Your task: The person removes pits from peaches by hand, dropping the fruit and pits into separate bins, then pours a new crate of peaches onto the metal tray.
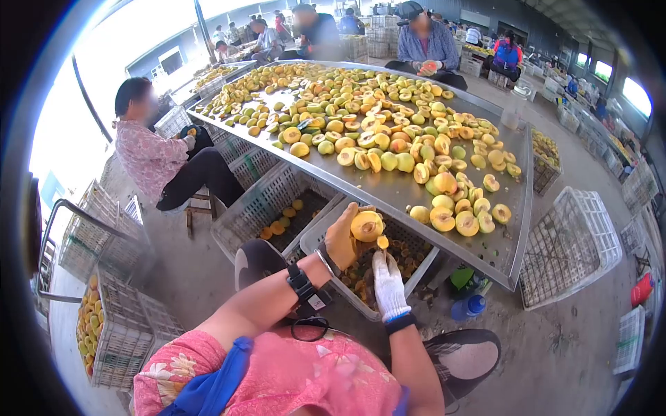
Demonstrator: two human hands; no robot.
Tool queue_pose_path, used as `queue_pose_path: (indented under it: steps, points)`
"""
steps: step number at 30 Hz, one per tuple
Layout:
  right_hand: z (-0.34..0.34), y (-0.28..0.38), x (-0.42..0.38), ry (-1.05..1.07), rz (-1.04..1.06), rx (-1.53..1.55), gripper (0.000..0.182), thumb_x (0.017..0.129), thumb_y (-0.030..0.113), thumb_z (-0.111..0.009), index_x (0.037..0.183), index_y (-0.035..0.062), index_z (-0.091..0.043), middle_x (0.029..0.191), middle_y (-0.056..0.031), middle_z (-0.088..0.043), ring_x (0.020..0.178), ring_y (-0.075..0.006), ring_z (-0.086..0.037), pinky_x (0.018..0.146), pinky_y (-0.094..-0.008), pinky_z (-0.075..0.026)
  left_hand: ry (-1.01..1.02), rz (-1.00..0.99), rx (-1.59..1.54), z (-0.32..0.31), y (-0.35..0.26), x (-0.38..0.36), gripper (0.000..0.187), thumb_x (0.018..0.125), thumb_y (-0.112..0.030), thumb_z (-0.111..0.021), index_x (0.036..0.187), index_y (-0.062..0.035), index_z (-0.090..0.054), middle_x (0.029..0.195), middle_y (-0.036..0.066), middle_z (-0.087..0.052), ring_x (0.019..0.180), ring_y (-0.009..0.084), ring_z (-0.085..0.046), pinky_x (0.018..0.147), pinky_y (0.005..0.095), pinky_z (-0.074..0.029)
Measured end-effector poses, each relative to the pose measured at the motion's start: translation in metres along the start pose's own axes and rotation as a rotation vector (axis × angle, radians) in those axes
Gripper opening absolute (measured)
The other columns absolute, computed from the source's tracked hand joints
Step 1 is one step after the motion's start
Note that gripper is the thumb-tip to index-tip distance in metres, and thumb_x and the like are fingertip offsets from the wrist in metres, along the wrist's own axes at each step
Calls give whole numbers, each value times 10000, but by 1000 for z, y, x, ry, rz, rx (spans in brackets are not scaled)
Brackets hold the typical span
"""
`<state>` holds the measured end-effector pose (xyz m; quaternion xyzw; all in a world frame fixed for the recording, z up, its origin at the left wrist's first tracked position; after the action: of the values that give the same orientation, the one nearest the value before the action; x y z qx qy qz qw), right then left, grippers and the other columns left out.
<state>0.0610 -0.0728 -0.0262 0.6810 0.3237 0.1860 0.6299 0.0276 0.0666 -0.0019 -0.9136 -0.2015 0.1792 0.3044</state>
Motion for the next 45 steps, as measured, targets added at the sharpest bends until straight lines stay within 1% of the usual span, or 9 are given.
queue_pose_path:
  steps: [8,11,13,25,31,34,38,41,45]
  points:
    - [7,-1,9,-40,191,-354,586,1008,372,-520,1365,-90,-474,1269,-240,-601,1166,-334,-585,988,-360,-444,100,-219,144,9,22,4,354,1018,-308,-517,1201,-15,-593,1044,125,-644,919,251,-646,811,410,-551]
    - [8,-1,10,-17,162,-346,620,1012,380,-502,1384,-112,-444,1336,-291,-549,1244,-378,-539,1027,-372,-423,118,-378,338,9,26,7,345,1012,-293,-508,1185,-9,-601,1007,124,-638,880,243,-637,791,391,-551]
    - [7,0,8,7,114,-354,638,1015,387,-483,1399,-119,-421,1354,-317,-529,1265,-400,-526,1038,-375,-419,84,-171,88,10,35,9,334,1004,-274,-497,1164,-4,-608,981,124,-633,859,240,-630,783,382,-551]
    - [-4,-12,9,46,142,-317,511,1035,394,-473,1284,-47,-539,1139,-202,-638,1036,-278,-606,919,-349,-463,-115,-96,-15,-8,30,-11,290,963,-221,-473,1089,-10,-627,974,133,-641,879,244,-641,816,367,-551]
    - [-11,-12,3,112,-54,-46,533,1024,446,-494,1270,-22,-560,1067,-118,-649,916,-183,-582,823,-324,-485,-89,-460,297,2,24,1,292,973,-244,-468,1032,-14,-638,932,107,-649,815,226,-631,733,361,-544]
    - [-9,-11,4,157,208,-80,527,1021,461,-501,1255,-5,-575,997,-75,-647,829,-134,-552,742,-279,-473,-85,-82,83,-7,23,-2,325,981,-285,-498,1053,-5,-647,960,124,-672,873,253,-666,783,385,-565]
    - [-11,-16,-1,241,-94,54,331,1014,477,-506,1067,156,-568,668,29,-521,473,-78,-427,419,-244,-343,-50,24,91,-10,21,-5,393,1005,-354,-482,1008,1,-652,911,114,-669,804,235,-649,678,376,-560]
    - [-13,-20,-3,270,-139,135,290,1002,500,-516,1002,211,-537,594,60,-450,377,-79,-346,350,-242,-267,22,-365,404,-14,12,-1,419,1004,-379,-496,989,7,-657,878,120,-680,771,238,-665,668,362,-572]
    - [-13,-6,-23,367,-499,370,309,986,536,-531,959,228,-535,577,68,-416,360,-66,-288,344,-229,-218,110,25,253,-17,16,0,394,1007,-338,-512,947,20,-664,875,154,-685,716,272,-681,612,357,-564]
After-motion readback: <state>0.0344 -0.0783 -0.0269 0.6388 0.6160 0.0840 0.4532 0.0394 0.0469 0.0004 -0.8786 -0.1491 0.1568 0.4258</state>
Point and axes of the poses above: each hand's wrist, its own x-axis towards the middle knuckle, its own z-axis out of the back of the hand, y = z × x, the point moved 6 cm from there along x, towards the middle knuckle
